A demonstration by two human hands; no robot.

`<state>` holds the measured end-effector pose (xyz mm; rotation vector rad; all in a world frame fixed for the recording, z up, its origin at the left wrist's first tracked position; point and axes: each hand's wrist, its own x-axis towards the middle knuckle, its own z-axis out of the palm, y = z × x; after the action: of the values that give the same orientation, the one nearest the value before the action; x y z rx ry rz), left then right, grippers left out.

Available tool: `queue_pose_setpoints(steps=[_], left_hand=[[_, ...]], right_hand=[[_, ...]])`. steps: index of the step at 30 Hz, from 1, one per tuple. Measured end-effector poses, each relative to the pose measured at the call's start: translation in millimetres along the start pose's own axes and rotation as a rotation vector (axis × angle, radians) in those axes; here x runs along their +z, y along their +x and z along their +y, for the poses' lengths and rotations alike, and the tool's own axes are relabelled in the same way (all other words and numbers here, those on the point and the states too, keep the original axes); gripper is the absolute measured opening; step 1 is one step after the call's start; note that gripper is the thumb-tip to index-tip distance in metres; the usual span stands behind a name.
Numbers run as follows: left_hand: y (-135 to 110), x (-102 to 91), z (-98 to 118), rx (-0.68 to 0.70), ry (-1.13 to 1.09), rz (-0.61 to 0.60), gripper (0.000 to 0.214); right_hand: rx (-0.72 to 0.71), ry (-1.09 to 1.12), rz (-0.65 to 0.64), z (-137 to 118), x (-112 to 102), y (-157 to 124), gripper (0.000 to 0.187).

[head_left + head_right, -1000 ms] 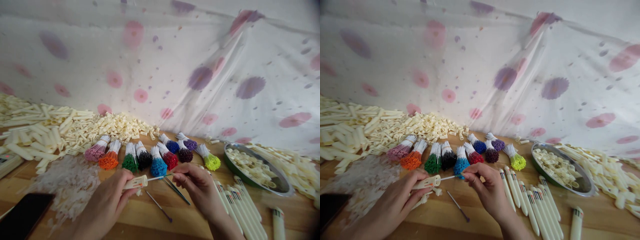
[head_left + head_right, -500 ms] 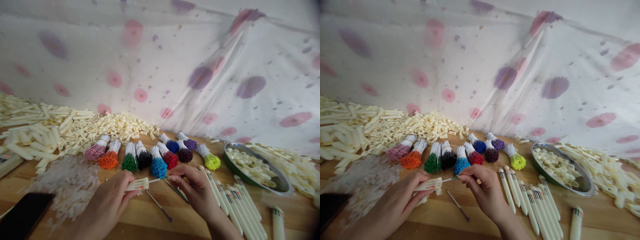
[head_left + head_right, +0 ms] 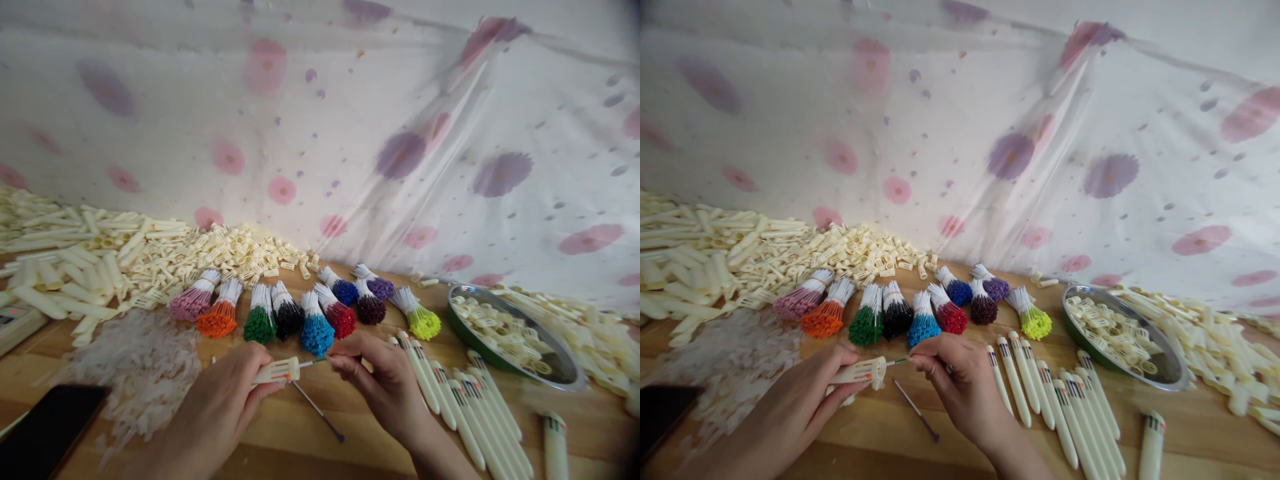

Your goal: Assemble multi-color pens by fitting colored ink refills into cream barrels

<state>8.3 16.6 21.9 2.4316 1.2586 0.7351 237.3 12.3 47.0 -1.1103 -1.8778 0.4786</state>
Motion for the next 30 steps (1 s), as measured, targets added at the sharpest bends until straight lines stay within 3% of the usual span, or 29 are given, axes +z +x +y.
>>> queue_pose_setpoints(steps=[6,10,16,21,30], left_hand=[[1.8,0.3,4.2,0.014,0.017,-0.016,0.013],[2.2,-1.9,6.5,0.029,0.026,-0.007,0.014],[1.3,-5.4,7.5,0.092,0.093,0.047,0.016],[3.4,-4.5,9.9,0.094,0.131,0.055,0.021],[2.2,-4.5,8.0,0.110,0.124,0.063,0.012]], right_hand=[[-0.004,0.120,-0.062,-0.1,23.6,-6.7,0.012],[0.083,0.258,-0.075,-0.1,34.5,-9.8,0.018],[0.200,0.387,-0.114,-3.6,30.6,-7.6,0.021],[0.264,0.373,-0.115,-5.1,25.1,-8.4,0.018],[0.369,0.482,-0.203,-12.9,26.0,-7.5,0.018]])
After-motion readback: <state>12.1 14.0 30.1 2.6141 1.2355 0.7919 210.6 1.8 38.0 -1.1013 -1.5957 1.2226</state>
